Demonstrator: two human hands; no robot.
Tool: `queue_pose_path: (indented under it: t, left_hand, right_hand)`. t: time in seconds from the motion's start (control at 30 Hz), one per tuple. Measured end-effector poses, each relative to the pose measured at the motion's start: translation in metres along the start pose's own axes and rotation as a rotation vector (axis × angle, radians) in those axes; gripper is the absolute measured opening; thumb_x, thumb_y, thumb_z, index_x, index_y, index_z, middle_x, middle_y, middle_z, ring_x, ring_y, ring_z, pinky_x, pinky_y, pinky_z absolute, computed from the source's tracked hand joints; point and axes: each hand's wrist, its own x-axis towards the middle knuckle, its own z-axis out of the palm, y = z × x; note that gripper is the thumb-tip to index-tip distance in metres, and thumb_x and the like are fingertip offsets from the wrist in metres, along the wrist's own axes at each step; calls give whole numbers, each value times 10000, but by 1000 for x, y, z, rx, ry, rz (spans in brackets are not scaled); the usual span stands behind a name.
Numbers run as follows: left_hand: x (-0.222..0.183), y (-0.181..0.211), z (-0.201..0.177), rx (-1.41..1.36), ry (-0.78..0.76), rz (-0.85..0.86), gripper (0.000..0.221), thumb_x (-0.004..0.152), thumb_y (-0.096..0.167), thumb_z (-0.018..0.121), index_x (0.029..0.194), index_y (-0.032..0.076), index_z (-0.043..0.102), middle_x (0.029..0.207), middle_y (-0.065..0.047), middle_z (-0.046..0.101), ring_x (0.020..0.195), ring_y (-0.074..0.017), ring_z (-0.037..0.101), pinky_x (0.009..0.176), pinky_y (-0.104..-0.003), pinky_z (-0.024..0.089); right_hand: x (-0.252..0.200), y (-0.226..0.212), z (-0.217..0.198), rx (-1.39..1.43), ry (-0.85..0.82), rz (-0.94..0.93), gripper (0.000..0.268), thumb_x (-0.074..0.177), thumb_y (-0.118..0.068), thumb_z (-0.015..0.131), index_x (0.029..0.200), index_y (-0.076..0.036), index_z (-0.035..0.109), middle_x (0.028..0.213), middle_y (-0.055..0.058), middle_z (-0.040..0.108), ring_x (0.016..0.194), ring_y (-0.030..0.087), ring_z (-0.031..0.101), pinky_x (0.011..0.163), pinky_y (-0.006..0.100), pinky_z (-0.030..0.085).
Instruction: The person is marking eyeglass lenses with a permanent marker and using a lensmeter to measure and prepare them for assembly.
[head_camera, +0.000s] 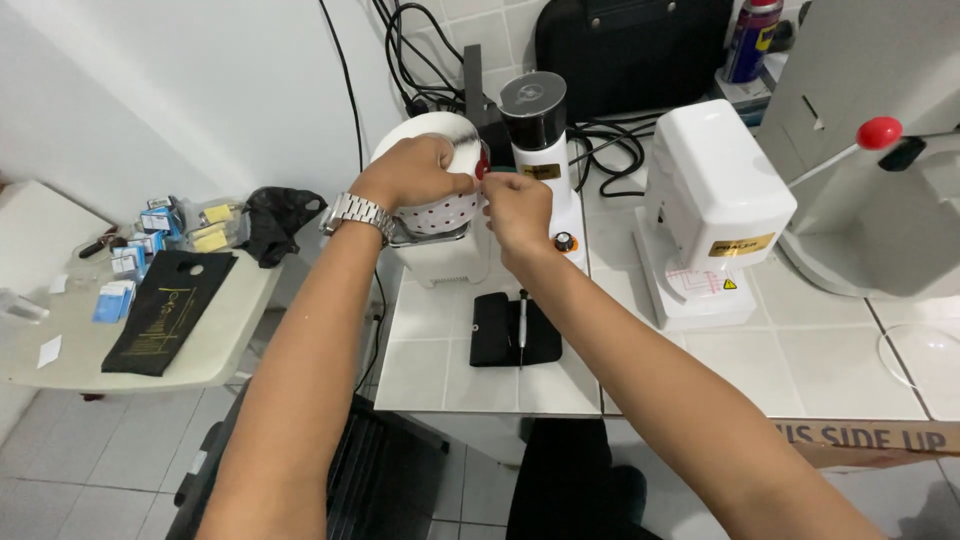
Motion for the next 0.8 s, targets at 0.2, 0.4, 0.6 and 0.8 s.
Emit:
queue_pose_path:
  t: [0.2, 0.4, 0.6, 0.8]
  left_hand:
    - [0, -2, 3, -34, 26, -6, 448, 751, 504, 817, 658, 136, 579, 701, -124, 654, 784, -310, 664, 747, -385, 489]
    - [-3, 0, -1, -54, 20, -8, 447, 764, 502, 806, 672, 130, 575, 718, -125, 661, 802, -312, 666, 758, -387, 491]
    - [-8, 10, -3, -14, -13, -30, 437, 754, 500, 792, 696, 108, 607, 784, -166, 691, 903, -350, 682, 818, -403, 491]
    - [-9, 13, -3, -8, -12, -36, 405, 756, 467, 792, 745, 91, 645, 839, -183, 702, 952, -368, 683, 852, -408, 493]
  right_hand:
    - [19, 0, 0, 392, -127, 308, 146, 914, -175, 661, 916, -59, 573, 797, -13, 433, 673, 120, 573, 538, 206, 540]
    - [28, 6, -2, 463, -283, 343, 167, 972, -187, 611, 901, -100, 487, 813, -53, 332, 645, 60, 496, 510, 142, 398]
    - [26, -2, -10, 189, -218, 266, 164, 935, -195, 673, 962, -85, 555, 819, -27, 430, 642, 84, 550, 507, 204, 467]
    - [26, 4, -11, 196, -208, 267, 200, 942, -218, 702, 970, -74, 567, 816, -11, 485, 647, 93, 577, 508, 202, 472]
